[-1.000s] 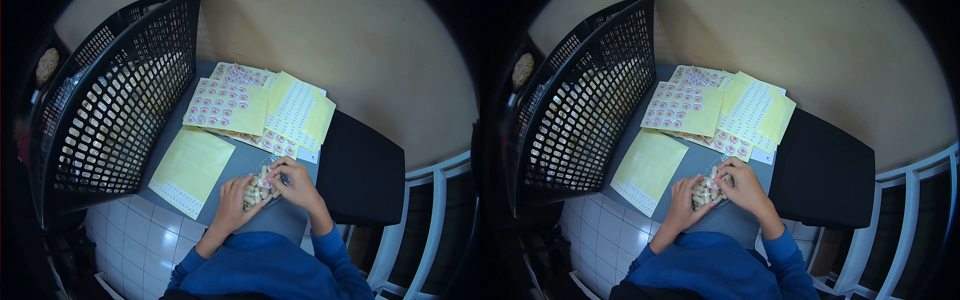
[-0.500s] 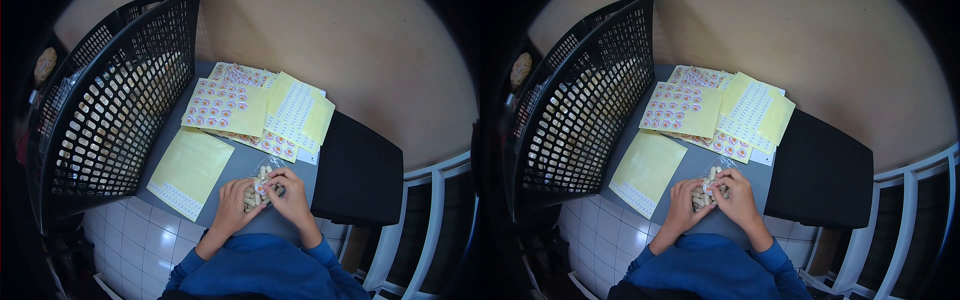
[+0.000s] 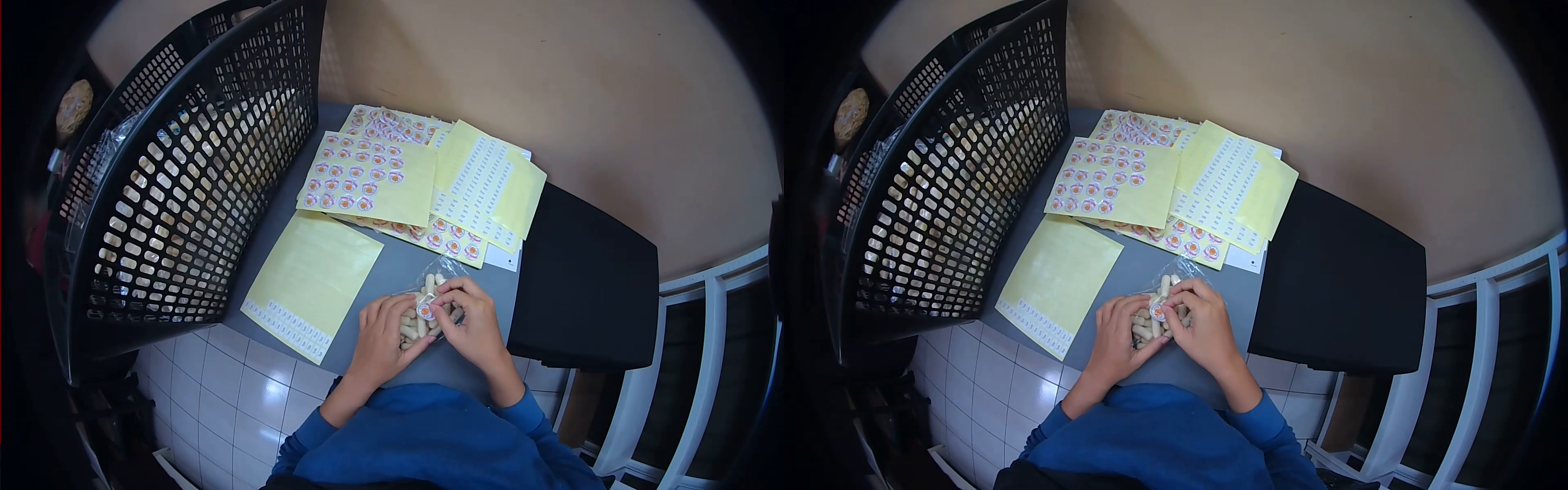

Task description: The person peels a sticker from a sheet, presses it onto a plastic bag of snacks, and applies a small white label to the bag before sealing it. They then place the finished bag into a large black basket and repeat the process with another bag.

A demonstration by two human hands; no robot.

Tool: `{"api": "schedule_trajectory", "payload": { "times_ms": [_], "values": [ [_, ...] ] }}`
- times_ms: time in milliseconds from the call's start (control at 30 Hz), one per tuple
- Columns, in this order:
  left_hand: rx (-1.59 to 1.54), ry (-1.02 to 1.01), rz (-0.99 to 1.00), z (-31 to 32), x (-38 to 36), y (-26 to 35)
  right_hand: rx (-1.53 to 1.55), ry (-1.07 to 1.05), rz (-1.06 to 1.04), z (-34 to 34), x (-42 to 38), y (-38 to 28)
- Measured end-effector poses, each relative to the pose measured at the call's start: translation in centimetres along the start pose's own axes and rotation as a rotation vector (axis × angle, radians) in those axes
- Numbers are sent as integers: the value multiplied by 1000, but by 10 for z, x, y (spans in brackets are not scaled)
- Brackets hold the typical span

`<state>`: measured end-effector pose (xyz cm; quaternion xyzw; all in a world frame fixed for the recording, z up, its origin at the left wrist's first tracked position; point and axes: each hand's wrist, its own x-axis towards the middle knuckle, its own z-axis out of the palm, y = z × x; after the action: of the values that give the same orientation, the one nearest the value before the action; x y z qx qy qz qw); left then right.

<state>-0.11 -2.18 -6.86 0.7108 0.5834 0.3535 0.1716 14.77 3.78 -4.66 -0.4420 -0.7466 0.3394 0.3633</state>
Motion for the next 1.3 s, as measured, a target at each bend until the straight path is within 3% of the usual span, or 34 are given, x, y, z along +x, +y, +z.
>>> {"api": "schedule_trajectory", "payload": {
  "times_ms": [867, 1033, 1100, 1300],
  "values": [
    [95, -12, 82, -1, -4, 0, -243, 54, -122, 6, -2, 3],
    [163, -185, 144, -9, -13, -1, -283, 114, -122, 8, -6, 9],
    [200, -222, 161, -12, -13, -2, -155, 190, -4, 9, -5, 9],
    [297, -255, 208, -13, -12, 3, -208, 97, 24, 9, -8, 21]
  ]
}}
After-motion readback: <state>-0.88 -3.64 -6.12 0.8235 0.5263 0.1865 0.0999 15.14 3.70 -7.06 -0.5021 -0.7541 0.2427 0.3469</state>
